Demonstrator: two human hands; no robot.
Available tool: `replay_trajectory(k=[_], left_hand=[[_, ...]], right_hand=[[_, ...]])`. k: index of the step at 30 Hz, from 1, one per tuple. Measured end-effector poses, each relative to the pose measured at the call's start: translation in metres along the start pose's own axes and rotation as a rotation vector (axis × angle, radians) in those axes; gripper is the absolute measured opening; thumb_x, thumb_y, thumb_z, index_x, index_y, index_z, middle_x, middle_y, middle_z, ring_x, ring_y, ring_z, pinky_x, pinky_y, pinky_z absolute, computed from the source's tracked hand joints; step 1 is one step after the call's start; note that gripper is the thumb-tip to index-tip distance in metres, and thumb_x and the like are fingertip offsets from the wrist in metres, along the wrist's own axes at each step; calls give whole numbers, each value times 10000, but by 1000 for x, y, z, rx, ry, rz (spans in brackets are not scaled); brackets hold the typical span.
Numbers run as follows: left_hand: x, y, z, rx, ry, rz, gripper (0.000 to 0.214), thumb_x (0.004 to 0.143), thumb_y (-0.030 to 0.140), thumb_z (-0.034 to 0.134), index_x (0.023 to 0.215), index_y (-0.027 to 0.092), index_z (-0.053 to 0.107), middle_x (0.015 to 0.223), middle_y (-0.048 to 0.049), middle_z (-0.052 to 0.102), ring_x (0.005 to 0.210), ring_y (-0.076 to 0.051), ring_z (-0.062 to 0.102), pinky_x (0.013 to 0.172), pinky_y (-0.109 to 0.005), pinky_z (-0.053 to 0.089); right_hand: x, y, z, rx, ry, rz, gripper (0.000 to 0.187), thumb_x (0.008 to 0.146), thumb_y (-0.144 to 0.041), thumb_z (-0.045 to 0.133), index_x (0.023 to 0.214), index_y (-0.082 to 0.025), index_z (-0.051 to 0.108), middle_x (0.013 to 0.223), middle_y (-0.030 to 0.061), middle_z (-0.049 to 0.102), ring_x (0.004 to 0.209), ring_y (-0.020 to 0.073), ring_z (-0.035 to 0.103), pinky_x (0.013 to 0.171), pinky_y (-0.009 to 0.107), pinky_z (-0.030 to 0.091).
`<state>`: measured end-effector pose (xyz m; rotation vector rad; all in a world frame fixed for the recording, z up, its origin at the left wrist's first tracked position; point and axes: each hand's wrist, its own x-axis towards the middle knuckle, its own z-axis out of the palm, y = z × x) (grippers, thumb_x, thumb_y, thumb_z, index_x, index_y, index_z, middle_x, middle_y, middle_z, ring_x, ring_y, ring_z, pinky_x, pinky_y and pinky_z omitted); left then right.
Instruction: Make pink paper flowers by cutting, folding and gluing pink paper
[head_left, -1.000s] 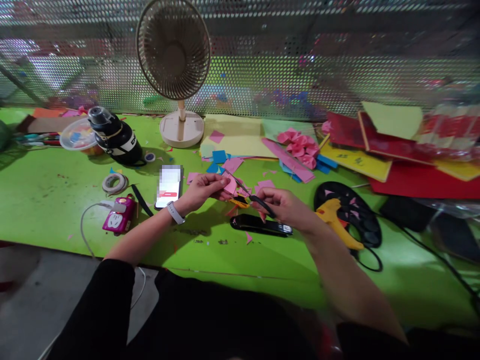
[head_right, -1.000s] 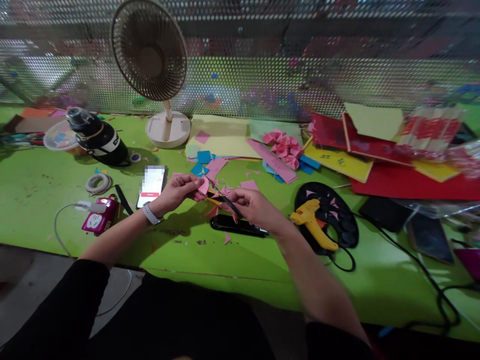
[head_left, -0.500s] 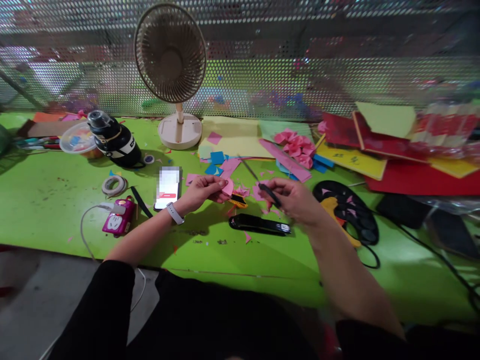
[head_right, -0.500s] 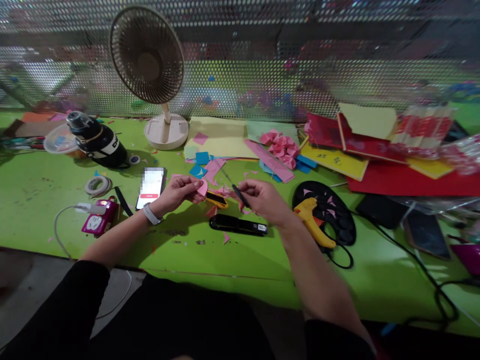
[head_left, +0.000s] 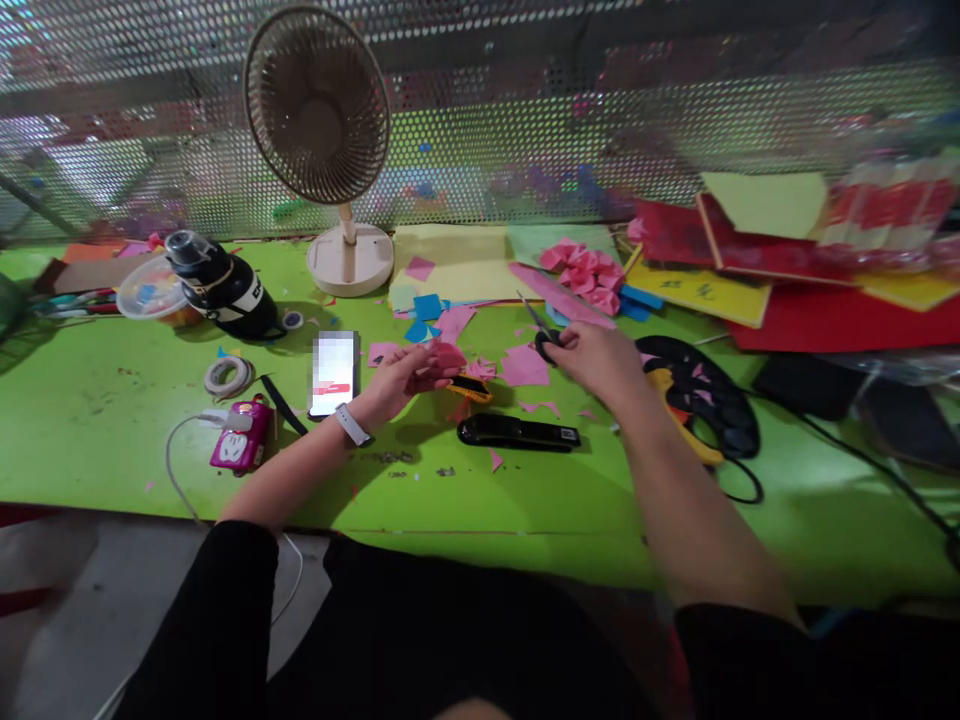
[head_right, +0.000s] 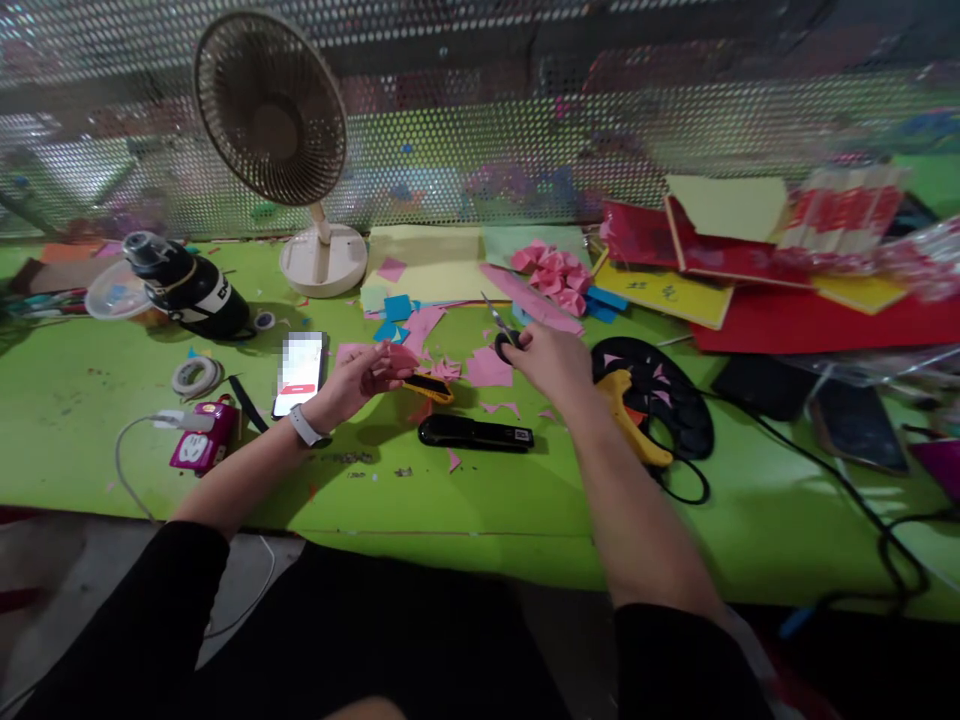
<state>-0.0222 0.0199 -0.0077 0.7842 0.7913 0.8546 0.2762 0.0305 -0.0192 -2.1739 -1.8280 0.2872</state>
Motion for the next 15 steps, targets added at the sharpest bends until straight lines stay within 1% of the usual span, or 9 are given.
replay_trajectory(k=[2,5,7,10,12,15], left_hand=[[-1,1,0,9,-21,18,243,859,352,722,966,134,705,962,-89,775,854,-142,752,722,-215,586],[-2,2,2,48,-66,38,233,805,278,773,980,137,712,986,-65,771,884,-119,739,759,-194,576],[-2,1,3,86,-48,33,234,758,239,809,940,135,705,918,-34,766,809,-88,725,745,-179,567],[-1,-2,3,152,-3,18,267,701,237,853,867,119,680,799,-6,745,672,-59,684,658,-167,546],[1,-4,2,196,4,30,287,680,248,868,832,109,668,772,-9,739,658,-63,680,631,-175,535],[3,-8,1,227,-4,96,290,677,256,868,821,109,664,804,-18,744,714,-74,696,691,-204,548]], right_hand=[[1,1,0,-37,-10,10,286,813,-511,662,749,-232,645,784,113,735,743,300,663,553,339,354],[3,2,0,-69,-2,22,269,825,-495,649,789,-230,677,826,117,743,793,315,669,574,348,357],[4,4,0,-78,2,20,265,831,-489,643,824,-230,699,867,118,749,826,318,669,583,350,361],[6,6,2,-90,11,-10,285,830,-497,654,846,-222,727,921,132,746,852,314,665,590,350,373],[7,7,4,-109,7,-2,304,822,-511,669,833,-215,737,893,140,740,819,302,660,589,348,385],[9,9,7,-162,-26,30,303,823,-507,681,805,-209,736,789,134,727,733,276,645,574,341,390]])
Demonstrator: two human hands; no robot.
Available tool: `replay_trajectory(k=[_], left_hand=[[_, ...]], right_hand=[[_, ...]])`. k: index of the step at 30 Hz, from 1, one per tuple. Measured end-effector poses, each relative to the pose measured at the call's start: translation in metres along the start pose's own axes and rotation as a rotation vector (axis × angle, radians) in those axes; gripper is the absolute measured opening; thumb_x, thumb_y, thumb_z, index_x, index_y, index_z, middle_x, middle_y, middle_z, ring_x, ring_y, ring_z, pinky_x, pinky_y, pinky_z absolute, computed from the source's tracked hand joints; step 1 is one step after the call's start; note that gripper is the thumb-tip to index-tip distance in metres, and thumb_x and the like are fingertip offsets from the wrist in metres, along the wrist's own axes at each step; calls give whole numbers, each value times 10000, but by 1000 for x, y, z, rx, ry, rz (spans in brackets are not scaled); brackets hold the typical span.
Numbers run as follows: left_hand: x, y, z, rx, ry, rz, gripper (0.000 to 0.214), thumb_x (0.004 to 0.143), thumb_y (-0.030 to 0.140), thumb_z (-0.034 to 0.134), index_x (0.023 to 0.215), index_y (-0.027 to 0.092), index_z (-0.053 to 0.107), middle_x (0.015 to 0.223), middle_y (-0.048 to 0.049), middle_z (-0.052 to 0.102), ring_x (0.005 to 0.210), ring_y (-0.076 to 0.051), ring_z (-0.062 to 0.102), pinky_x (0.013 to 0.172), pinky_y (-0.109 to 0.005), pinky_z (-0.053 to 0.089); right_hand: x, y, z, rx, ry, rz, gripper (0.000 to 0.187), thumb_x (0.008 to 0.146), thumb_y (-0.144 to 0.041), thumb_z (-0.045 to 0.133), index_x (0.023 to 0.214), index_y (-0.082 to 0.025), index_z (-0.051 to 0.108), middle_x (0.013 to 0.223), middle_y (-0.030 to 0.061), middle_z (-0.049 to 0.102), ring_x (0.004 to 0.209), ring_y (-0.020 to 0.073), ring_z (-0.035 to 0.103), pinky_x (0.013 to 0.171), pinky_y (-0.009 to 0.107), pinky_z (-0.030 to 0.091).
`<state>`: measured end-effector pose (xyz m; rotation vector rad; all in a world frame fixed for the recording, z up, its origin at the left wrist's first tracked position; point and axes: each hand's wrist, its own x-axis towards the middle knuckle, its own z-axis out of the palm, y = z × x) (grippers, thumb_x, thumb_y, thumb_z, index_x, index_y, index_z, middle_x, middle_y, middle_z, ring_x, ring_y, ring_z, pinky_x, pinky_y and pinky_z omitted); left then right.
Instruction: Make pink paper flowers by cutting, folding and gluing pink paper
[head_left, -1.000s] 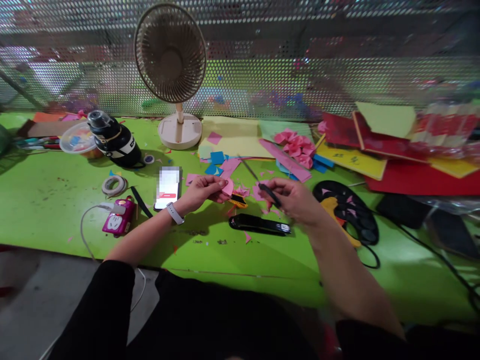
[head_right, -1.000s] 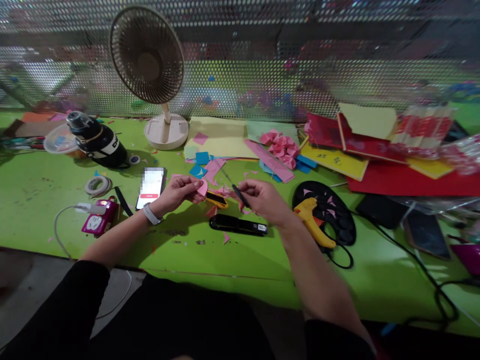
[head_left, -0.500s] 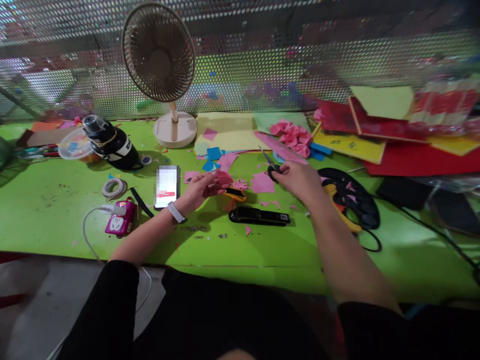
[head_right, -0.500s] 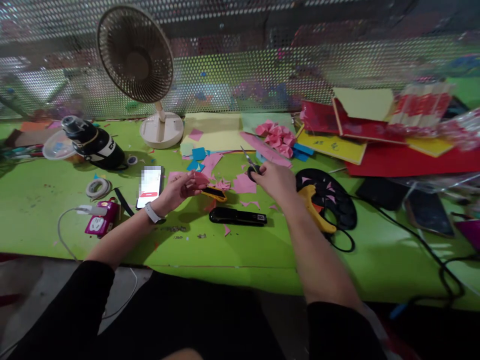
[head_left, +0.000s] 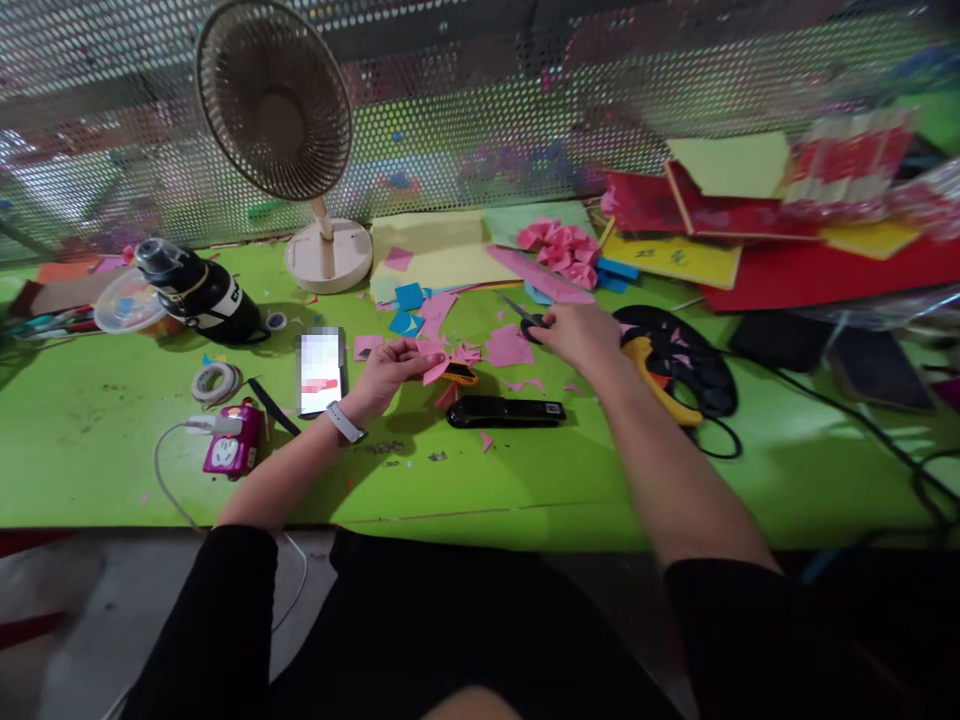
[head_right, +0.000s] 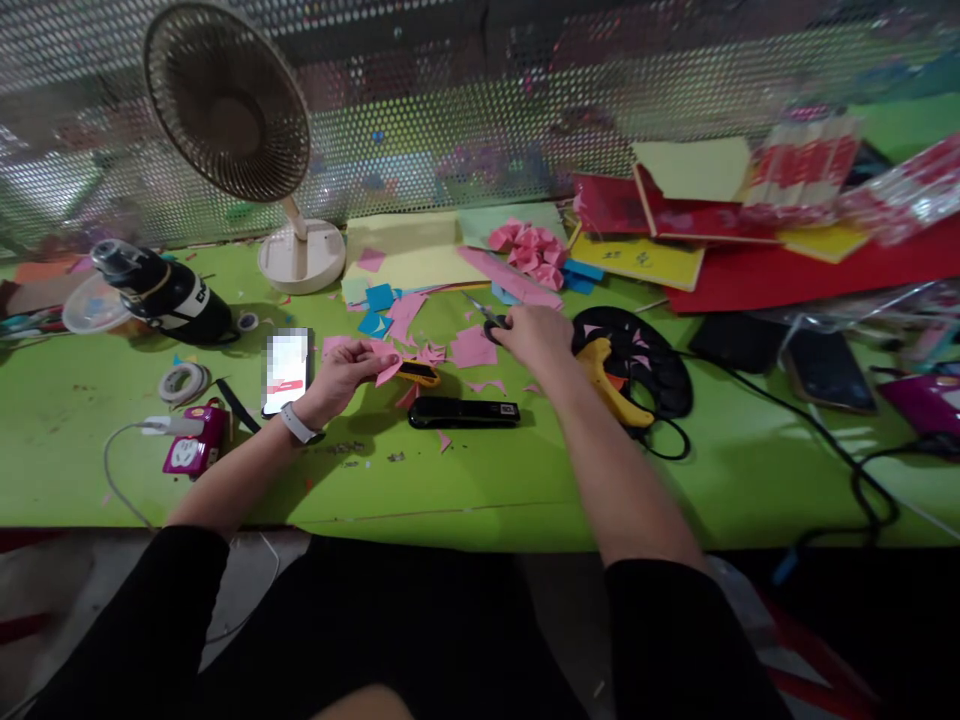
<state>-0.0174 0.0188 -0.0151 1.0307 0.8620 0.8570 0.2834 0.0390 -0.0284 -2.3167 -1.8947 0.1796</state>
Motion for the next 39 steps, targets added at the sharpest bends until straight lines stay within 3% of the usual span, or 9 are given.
replay_trajectory(k=[6,9,13,19,25,31,34,37,39], left_hand=[[3,-2,-4,-6,31,94,389,689,206,851,1035,148,685,900,-29,742,787,-108,696,767,-269,565],[5,0,-8,60,111,188,258,718,232,827,936,149,717,859,-31,735,739,-97,667,729,-247,540],[12,1,-15,95,252,266,183,716,229,810,857,151,724,849,-29,730,727,-89,643,703,-227,511],[24,2,-24,117,334,186,252,692,265,831,779,145,627,754,2,673,664,-93,619,650,-235,510],[38,4,-27,407,382,234,255,733,236,799,840,149,584,709,-4,664,646,-110,625,589,-219,445],[47,5,-26,722,436,174,206,819,166,698,981,163,570,684,-4,671,591,-128,610,557,-235,413],[45,3,-24,912,431,167,161,822,166,683,952,164,588,766,-38,699,692,-172,649,634,-288,472],[38,6,-20,1033,473,356,234,798,188,716,1005,165,610,1077,-113,709,1012,-241,646,867,-387,500],[28,11,-12,984,463,461,250,821,214,702,1054,163,627,1161,-131,688,1121,-250,611,972,-421,469]], right_hand=[[-7,-11,-9,-84,-26,-13,250,880,-396,617,949,-186,734,925,130,745,807,270,662,604,331,417],[-17,-22,-12,-42,10,-156,306,902,-427,559,1005,-185,713,1023,123,733,836,257,659,634,336,445],[-27,-36,-6,-83,-121,-293,426,813,-543,628,938,-145,713,1015,176,702,822,285,646,647,383,493],[-30,-41,5,-68,-103,-277,311,863,-276,567,1085,-94,689,1024,225,664,809,293,639,626,424,524],[-29,-38,6,-22,-67,-261,292,881,-198,533,1108,-88,681,1038,235,655,868,318,637,720,488,515],[-31,-42,1,-27,-13,-264,243,895,-198,506,1023,-125,699,967,175,683,766,255,613,604,376,474],[-31,-44,-4,31,37,-266,189,888,-242,543,934,-158,707,949,131,697,758,232,607,595,342,451],[-32,-45,-8,93,124,-256,195,885,-236,555,941,-173,731,971,108,701,776,222,620,619,334,451],[-35,-46,-11,143,227,-298,229,907,-234,544,999,-177,746,999,103,698,816,222,632,648,334,462]])
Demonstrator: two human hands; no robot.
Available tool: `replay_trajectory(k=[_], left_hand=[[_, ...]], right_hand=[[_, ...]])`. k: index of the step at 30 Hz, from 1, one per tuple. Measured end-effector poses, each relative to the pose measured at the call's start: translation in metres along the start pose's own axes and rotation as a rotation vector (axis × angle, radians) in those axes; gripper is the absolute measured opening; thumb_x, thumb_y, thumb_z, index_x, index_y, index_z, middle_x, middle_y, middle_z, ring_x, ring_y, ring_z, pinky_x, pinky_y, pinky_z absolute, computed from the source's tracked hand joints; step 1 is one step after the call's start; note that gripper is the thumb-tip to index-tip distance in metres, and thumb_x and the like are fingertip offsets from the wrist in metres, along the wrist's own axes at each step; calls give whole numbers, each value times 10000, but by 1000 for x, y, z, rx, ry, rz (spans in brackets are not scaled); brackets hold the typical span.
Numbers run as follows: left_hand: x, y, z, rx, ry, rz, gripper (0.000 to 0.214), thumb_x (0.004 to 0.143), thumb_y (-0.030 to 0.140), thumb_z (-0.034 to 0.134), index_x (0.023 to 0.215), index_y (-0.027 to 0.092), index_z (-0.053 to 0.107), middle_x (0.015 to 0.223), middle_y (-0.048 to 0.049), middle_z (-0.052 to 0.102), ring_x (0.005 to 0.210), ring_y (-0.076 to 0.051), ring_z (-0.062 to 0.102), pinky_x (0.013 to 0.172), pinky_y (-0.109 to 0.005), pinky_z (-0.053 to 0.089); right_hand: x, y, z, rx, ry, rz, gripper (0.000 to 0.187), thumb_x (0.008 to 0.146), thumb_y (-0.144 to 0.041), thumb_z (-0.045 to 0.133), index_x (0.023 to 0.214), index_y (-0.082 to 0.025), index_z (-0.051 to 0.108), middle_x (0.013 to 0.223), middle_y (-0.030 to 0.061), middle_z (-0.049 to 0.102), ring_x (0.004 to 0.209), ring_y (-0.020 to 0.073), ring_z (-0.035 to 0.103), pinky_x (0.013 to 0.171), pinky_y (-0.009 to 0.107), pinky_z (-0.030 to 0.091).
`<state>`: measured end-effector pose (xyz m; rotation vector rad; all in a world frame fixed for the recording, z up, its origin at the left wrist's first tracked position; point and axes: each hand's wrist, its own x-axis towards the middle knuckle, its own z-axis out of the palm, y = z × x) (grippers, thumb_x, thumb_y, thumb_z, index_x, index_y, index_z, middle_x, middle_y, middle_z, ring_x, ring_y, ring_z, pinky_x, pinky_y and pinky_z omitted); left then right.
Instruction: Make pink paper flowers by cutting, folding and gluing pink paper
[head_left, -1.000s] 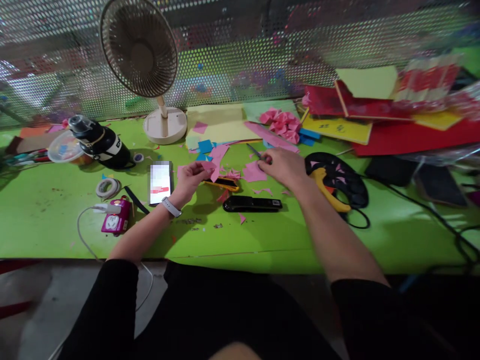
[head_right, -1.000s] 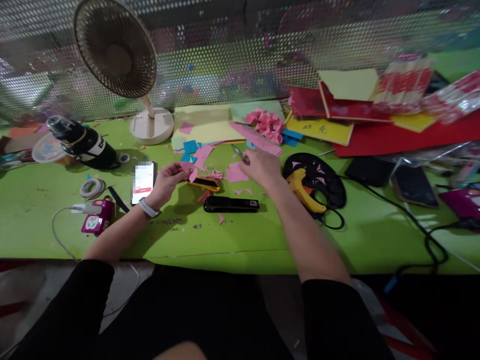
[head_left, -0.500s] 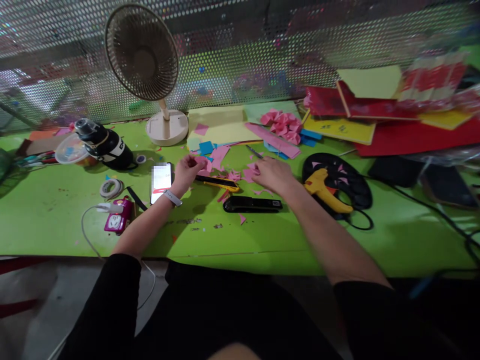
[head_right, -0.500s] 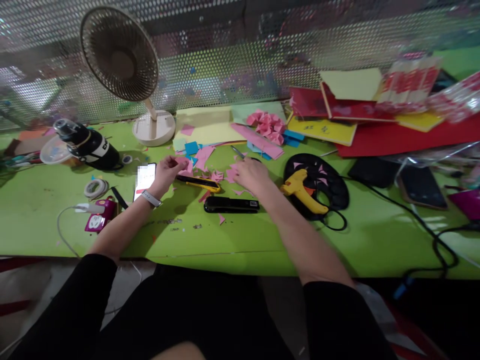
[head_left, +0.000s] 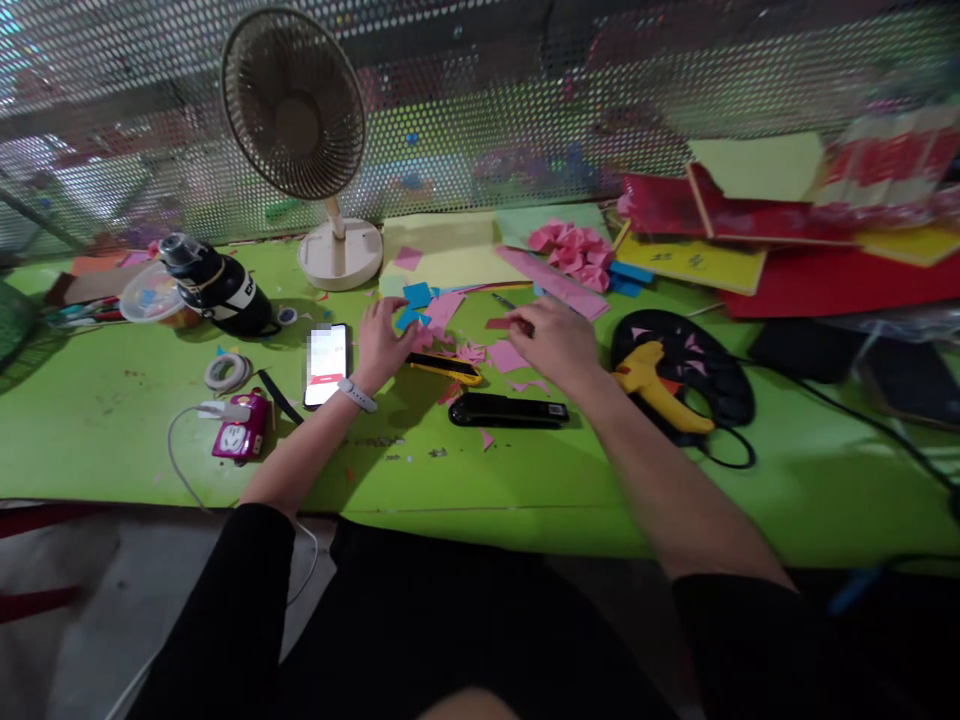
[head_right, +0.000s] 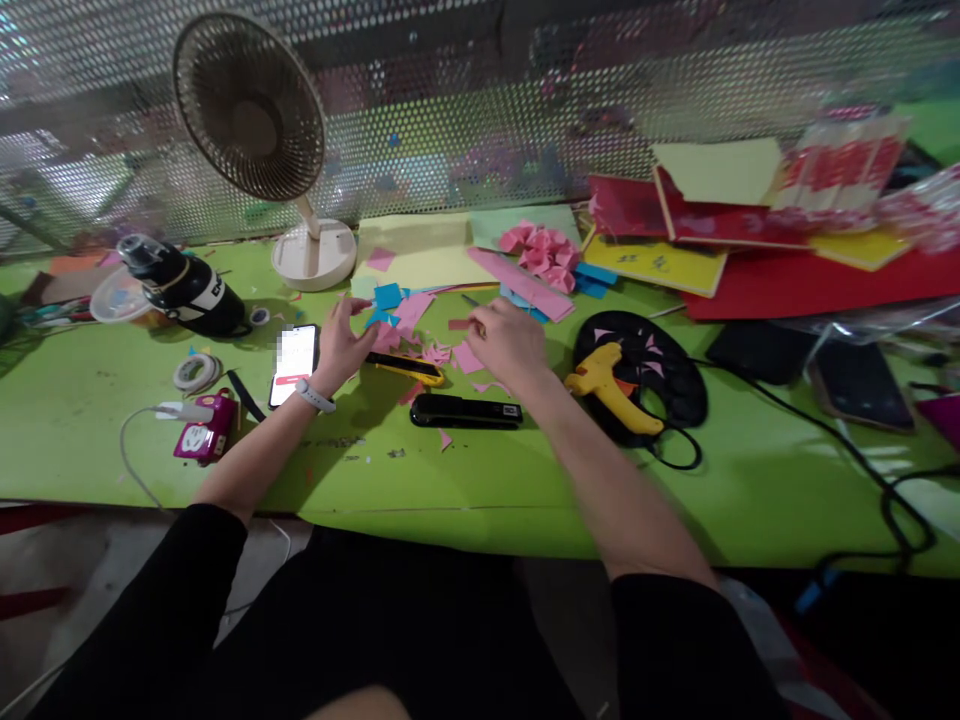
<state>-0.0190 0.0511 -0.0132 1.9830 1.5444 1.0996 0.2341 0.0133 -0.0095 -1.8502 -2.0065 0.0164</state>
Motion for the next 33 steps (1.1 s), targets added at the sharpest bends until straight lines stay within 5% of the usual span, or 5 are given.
replay_trajectory(k=[5,7,16,25,33], left_hand=[[-24,34,-5,-665,-543,-163,424,938,532,552,947,140,714,993,-141,744,954,-214,703,916,-395,542],[-31,42,-2,-921,-616,-314,520,922,617,534,990,139,728,1021,-152,752,982,-226,712,958,-403,539],[-36,44,0,-1268,-538,-653,173,837,256,762,755,125,684,866,-73,749,779,-134,707,903,-331,578],[-41,45,0,-1285,-622,-546,311,792,393,792,982,151,745,1036,-121,762,964,-233,725,904,-404,568],[-44,43,-1,-1079,-621,-345,417,763,454,807,1085,196,752,1074,-86,753,934,-168,711,837,-296,572]], right_hand=[[-13,-19,-8,42,259,-301,275,980,-249,507,1075,-180,756,955,92,710,852,207,623,738,331,464],[-20,-29,-9,18,322,-420,265,990,-246,511,1046,-198,766,905,78,720,821,202,616,754,341,449],[-31,-38,-9,216,174,-561,211,962,-288,559,993,-331,763,1006,42,735,975,247,643,937,465,452],[-34,-49,-9,657,288,-257,108,924,-355,637,906,-271,702,992,67,689,993,238,656,914,449,532],[-35,-52,-5,819,160,-189,98,901,-347,668,880,-251,661,967,58,718,934,215,679,836,417,572]])
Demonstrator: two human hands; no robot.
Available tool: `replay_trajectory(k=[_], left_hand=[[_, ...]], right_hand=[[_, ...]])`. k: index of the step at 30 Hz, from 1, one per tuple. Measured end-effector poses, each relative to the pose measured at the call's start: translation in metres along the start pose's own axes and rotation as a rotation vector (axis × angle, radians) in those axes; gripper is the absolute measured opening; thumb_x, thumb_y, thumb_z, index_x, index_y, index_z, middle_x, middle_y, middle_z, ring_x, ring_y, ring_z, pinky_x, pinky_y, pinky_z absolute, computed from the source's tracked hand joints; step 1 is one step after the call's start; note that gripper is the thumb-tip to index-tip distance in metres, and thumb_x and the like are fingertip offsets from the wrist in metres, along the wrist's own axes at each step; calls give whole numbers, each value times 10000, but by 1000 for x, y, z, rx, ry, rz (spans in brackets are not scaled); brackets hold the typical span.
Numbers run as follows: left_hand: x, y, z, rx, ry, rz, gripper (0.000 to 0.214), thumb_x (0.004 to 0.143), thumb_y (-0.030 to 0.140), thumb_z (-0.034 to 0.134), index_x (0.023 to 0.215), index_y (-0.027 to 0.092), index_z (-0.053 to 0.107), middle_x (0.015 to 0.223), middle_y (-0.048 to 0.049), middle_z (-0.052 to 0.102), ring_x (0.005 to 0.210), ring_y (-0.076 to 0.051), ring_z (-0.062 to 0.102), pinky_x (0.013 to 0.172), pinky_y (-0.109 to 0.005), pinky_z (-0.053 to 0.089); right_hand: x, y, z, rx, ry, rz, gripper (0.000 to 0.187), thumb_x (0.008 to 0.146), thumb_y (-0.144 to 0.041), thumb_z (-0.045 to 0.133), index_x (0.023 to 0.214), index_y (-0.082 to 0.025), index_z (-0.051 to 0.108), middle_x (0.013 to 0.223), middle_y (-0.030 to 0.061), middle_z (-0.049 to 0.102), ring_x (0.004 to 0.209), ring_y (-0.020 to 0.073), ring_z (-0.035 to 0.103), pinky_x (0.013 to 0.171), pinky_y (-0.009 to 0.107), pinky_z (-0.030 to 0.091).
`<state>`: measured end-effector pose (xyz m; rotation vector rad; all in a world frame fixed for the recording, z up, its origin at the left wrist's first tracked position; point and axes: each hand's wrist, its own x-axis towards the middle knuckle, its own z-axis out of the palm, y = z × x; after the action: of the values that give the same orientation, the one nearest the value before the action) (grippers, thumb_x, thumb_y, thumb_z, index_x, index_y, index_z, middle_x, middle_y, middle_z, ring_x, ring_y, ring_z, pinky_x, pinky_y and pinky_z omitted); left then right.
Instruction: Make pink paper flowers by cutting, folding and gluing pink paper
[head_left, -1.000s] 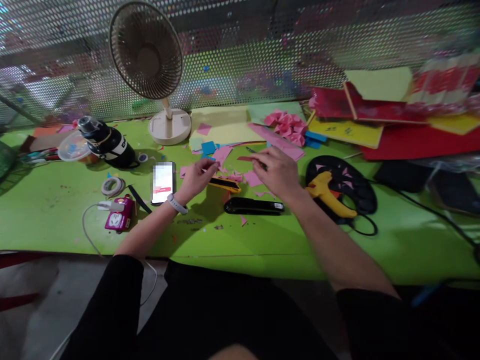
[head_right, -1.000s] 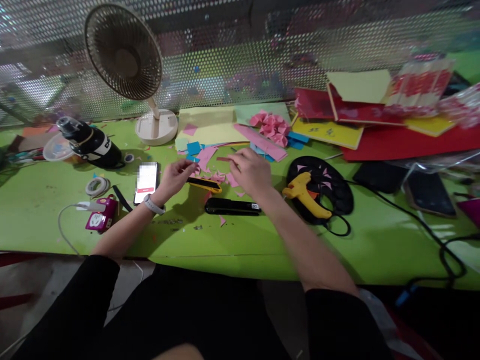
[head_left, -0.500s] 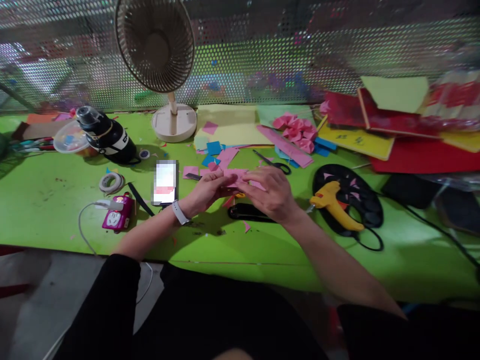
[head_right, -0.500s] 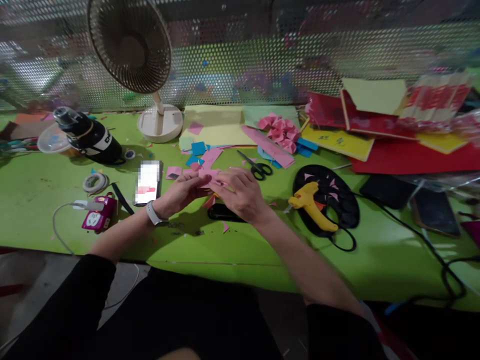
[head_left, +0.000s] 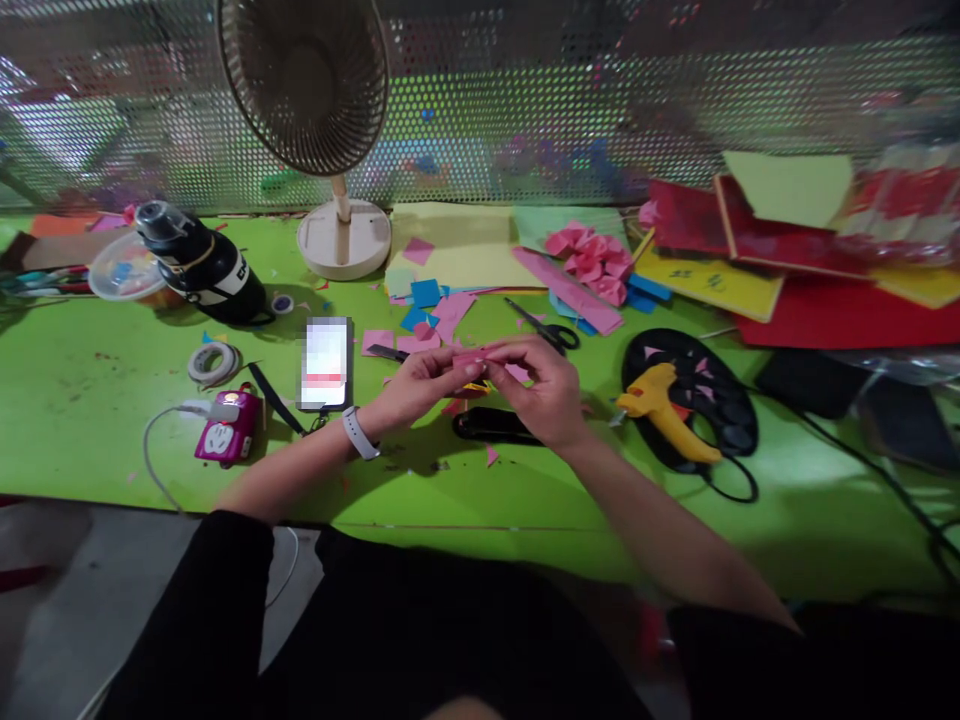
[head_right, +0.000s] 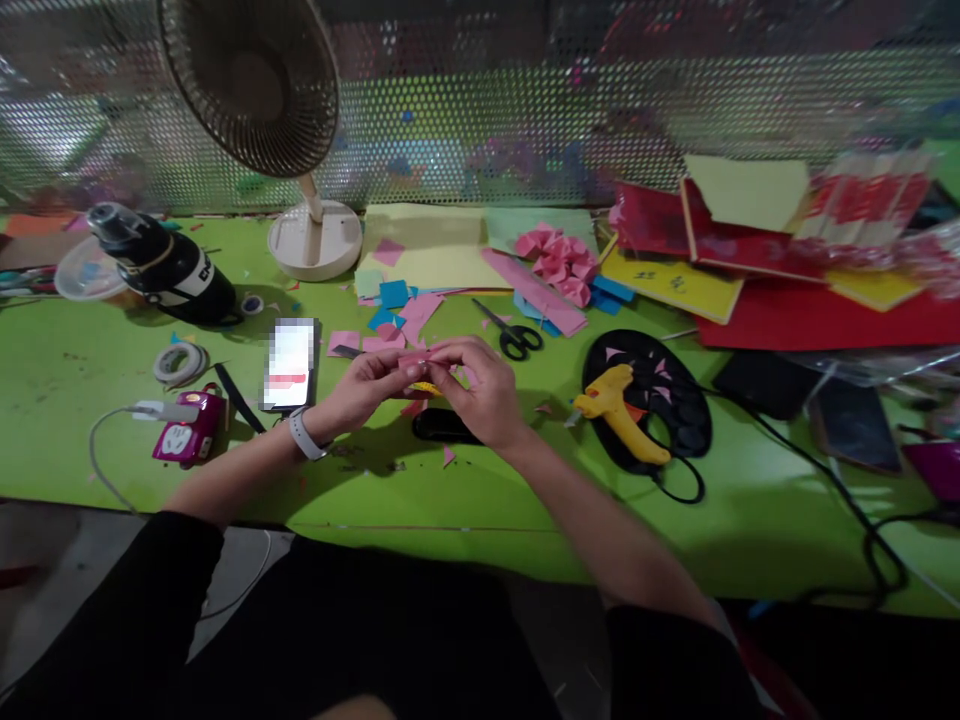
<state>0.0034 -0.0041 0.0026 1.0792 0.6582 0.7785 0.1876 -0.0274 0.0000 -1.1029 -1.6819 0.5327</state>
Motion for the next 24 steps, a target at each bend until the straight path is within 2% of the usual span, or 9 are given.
replay_trajectory(k=[4,8,13,24], left_hand=[[-2,3,2,28,-7,0,405,811,439,767,1138,202,737,1111,-84,746,970,-169,709,859,-292,575],[-4,7,4,23,-11,-7,378,828,413,755,1131,188,734,1093,-88,752,982,-182,717,845,-296,585],[-5,8,6,43,5,-14,377,823,416,758,1119,183,738,1101,-95,754,989,-189,722,857,-307,588],[-3,2,4,-17,-31,49,390,797,466,775,1077,195,763,1118,-89,754,982,-192,725,925,-358,582]], right_hand=[[1,-1,-1,118,-26,58,109,898,-355,666,885,-246,667,978,55,718,926,203,689,817,392,592],[1,-3,0,235,-9,146,143,892,-378,672,894,-235,669,932,37,733,829,175,709,763,350,613],[1,-5,3,200,38,186,212,871,-442,681,867,-231,656,894,35,745,788,170,715,730,333,623],[-2,-3,4,152,46,161,200,882,-431,669,877,-231,665,890,41,745,795,181,714,735,347,621]])
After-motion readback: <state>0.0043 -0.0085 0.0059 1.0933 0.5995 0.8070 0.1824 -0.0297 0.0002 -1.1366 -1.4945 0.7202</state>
